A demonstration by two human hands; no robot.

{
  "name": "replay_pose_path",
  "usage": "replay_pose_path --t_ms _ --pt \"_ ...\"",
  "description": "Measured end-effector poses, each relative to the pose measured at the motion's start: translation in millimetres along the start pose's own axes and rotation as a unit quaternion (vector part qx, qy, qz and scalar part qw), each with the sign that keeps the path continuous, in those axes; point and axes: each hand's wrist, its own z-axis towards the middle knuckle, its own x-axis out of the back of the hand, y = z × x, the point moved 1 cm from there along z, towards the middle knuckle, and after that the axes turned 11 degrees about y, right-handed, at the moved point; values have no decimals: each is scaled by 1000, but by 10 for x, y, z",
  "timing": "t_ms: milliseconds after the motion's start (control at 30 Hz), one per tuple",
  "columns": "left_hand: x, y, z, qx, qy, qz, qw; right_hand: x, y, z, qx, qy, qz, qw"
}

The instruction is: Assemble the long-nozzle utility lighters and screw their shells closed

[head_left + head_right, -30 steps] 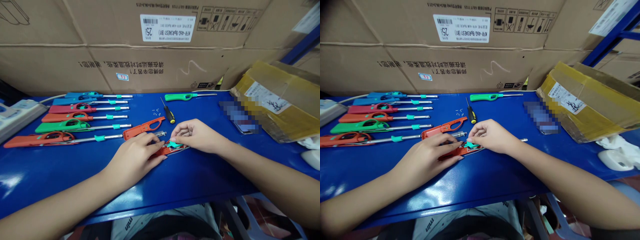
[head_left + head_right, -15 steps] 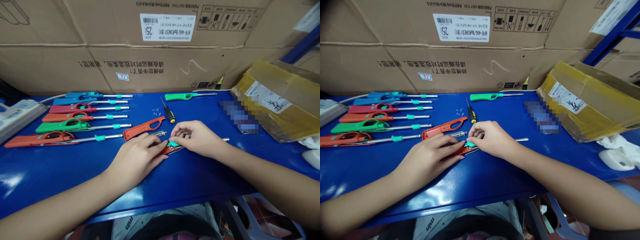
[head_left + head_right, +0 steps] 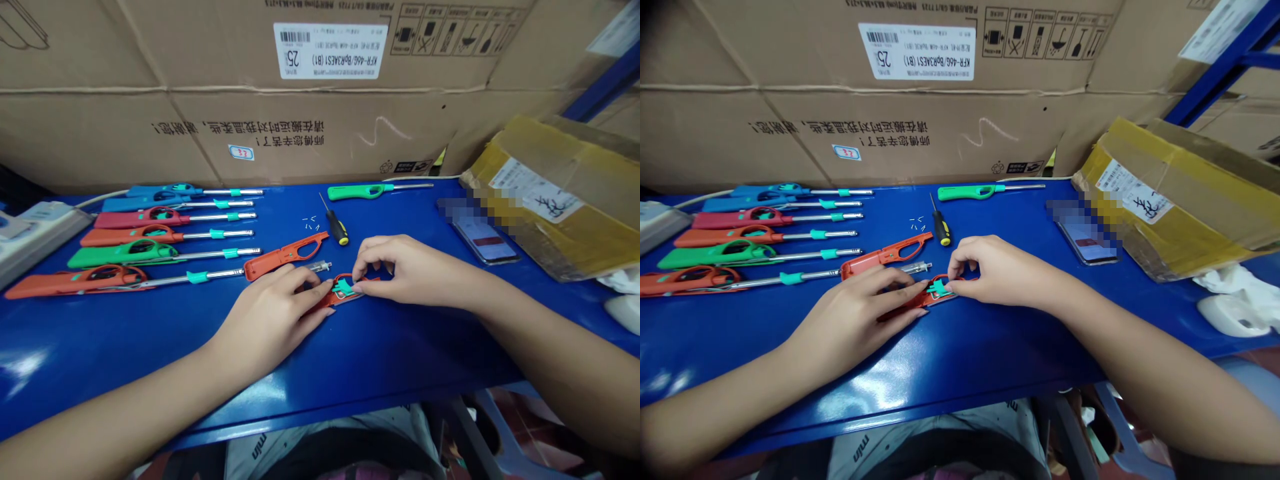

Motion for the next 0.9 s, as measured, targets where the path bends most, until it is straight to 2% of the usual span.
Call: replay_pose_path --t_ms 200,633,900 --pt "27 43 4 0 -9 -2 1000 2 -37 -39 107 -60 -60 991" --pt "54 90 26 9 -46 -23 999 36 -81 -77 168 -56 -137 975" --pt "41 63 23 -1 -41 -30 999 32 -101 -84 249 -41 -182 950"
